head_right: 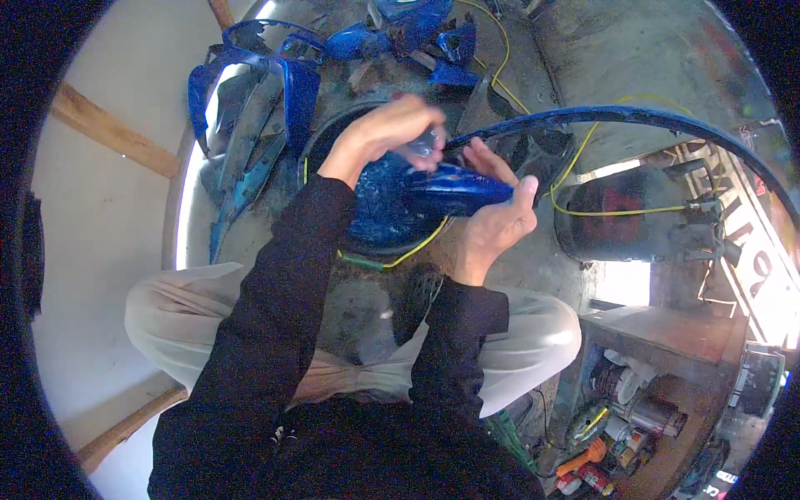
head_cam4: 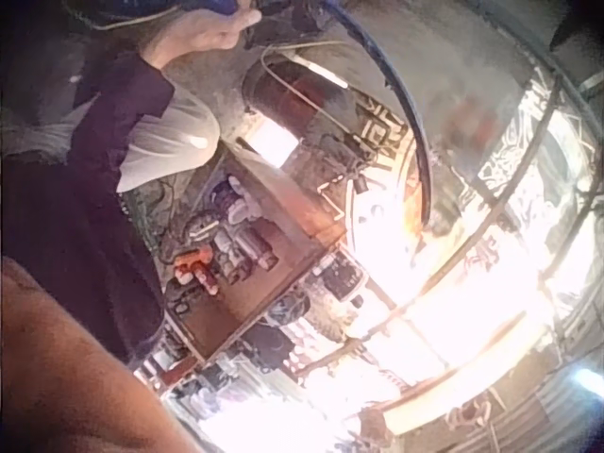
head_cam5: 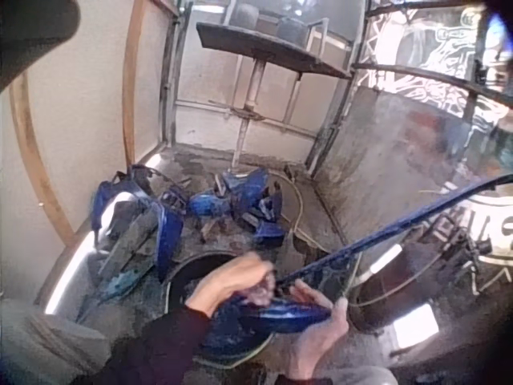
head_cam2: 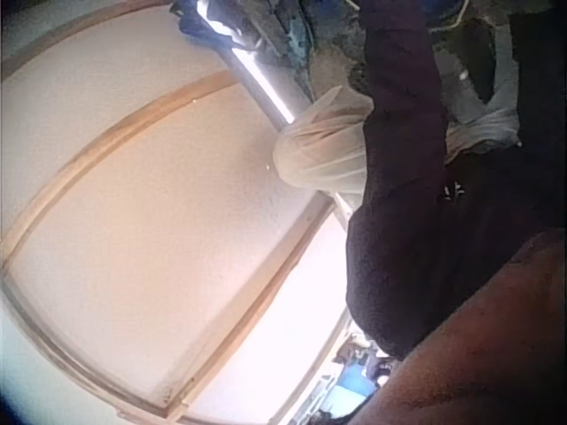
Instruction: The person sands a motorcycle fairing with a sanding block, dips it into a bucket of water, and sands the fairing again.
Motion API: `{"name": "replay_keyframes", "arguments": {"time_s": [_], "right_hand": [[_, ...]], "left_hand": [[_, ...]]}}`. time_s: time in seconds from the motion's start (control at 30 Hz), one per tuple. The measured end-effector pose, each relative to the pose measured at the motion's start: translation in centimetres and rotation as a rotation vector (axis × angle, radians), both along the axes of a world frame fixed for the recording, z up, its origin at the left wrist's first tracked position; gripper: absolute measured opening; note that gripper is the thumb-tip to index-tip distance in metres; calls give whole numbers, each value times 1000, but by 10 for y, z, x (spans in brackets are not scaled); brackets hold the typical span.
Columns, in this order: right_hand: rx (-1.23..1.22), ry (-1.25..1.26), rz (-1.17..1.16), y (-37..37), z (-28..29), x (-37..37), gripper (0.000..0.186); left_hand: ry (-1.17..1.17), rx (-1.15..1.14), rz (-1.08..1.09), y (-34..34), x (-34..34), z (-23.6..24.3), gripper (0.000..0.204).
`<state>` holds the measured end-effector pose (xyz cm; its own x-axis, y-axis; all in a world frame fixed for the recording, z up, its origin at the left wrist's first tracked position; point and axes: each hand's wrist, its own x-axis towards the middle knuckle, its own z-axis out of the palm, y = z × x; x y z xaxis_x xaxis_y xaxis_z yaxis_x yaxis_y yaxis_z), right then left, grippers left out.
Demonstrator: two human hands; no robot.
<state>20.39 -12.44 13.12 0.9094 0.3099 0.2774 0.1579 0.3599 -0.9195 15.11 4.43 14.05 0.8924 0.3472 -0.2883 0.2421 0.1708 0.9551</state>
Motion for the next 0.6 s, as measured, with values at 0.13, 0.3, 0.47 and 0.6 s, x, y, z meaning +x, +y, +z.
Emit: {"name": "replay_keyframes", "arguments": {"time_s": [0.13, 0.3, 0.47, 0.6], "right_hand": [[-106, -24, -147, 15, 9, -13, 75], [-104, 0, -190, 17, 10, -9, 73], [-173, -105, -128, 31, 8, -7, 77], [-161, -101, -45, 32, 12, 3, 82]], "left_hand": [[-290, 280, -149, -22, 0, 61, 45], [-385, 807, 13, -58, -13, 64, 46], [-623, 431, 470, -89, -37, 1, 45], [-540, 569, 579, -107, -16, -83, 44]]}}
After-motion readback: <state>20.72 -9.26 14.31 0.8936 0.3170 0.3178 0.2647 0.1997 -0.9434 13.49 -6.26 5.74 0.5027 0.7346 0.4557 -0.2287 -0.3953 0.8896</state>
